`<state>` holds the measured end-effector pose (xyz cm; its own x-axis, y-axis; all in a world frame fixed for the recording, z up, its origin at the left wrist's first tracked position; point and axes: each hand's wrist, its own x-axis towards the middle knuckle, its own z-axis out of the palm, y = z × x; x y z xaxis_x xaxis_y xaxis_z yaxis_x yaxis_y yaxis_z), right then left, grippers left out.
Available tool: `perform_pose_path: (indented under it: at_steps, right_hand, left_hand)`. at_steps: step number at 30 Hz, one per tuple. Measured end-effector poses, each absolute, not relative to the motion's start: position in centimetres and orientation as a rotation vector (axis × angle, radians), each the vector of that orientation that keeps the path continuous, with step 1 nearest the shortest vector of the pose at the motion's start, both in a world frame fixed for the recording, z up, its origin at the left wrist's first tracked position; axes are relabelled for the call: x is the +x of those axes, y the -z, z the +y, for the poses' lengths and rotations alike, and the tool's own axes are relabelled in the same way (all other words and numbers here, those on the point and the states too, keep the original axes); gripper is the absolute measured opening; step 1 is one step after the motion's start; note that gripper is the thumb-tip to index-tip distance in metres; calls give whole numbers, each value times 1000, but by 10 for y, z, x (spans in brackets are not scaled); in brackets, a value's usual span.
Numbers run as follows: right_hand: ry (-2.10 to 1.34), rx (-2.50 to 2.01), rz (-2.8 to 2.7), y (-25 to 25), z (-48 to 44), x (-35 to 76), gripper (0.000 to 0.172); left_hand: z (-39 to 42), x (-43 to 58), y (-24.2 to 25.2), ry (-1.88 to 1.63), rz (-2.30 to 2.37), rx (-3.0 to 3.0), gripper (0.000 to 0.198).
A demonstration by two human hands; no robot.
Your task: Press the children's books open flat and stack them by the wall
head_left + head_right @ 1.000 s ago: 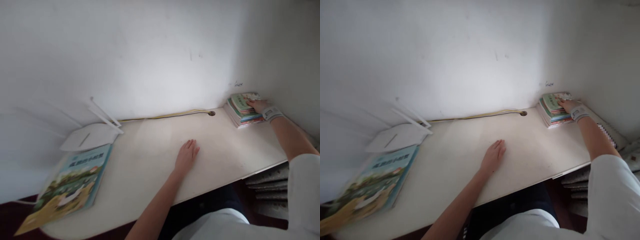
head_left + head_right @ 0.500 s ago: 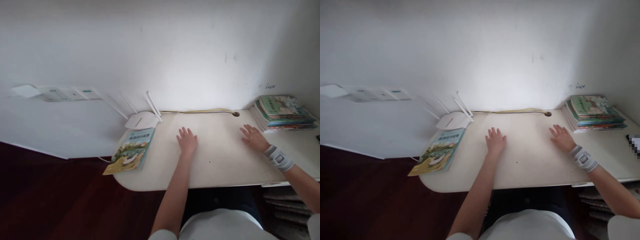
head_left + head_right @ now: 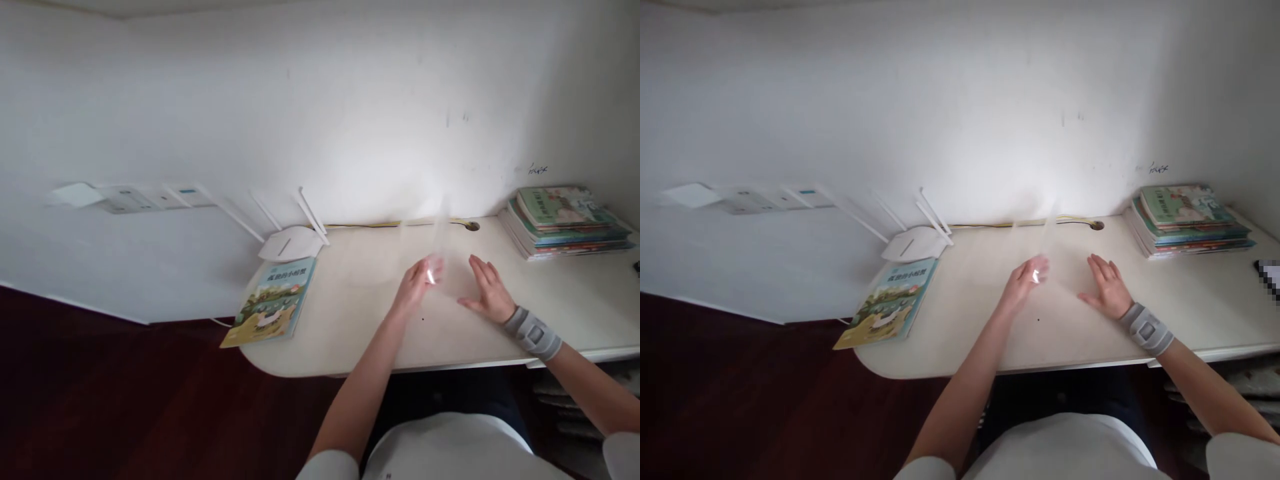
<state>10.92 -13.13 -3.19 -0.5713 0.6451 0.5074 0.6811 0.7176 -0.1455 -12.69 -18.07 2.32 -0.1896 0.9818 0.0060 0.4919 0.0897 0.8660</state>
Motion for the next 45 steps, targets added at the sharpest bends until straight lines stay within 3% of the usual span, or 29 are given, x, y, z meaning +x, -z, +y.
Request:
perform_pose_path:
  at_steps: [3,7,10,15,19,24,29,37,45]
  right_hand:
    - [130,-931,-2264,17,-158,87,95]
    - [211,-1070,-2053,-3,-179,85,76]
    - [298,-1113,-2093,-9,-181,100,72]
    - [353,-1074,-2518,8,-175,107,59]
    - [303,-1128,-2704,31,-176,102,41]
    - [123,-1081,-2804,41,-177,108,64]
    - [119,-1090,-2772,37,-179,109,63]
    - [97,-893,-2734,47,-204,88,57]
    - [90,-880,-2712,54,-207,87,50]
  left_hand:
    - [-200,-89,-47,-1258,877,991,54]
    - [-228,-78,-66,-1336,568,654,50]
    - [-237,-100,-52,-1451,821,650,50]
    - [-238,-141,-5,-1330,1490,1064,76]
    - [-245,-152,14,-1112,1989,1610,62]
    - [-255,-158,15,-1072,2176,1877,46]
    - [-257,-180,11,-1044,2343,1893,45]
    - [-260,-298,-8,-262,3045,1385,60]
    - [-272,-320,1,258,3006,1344,56]
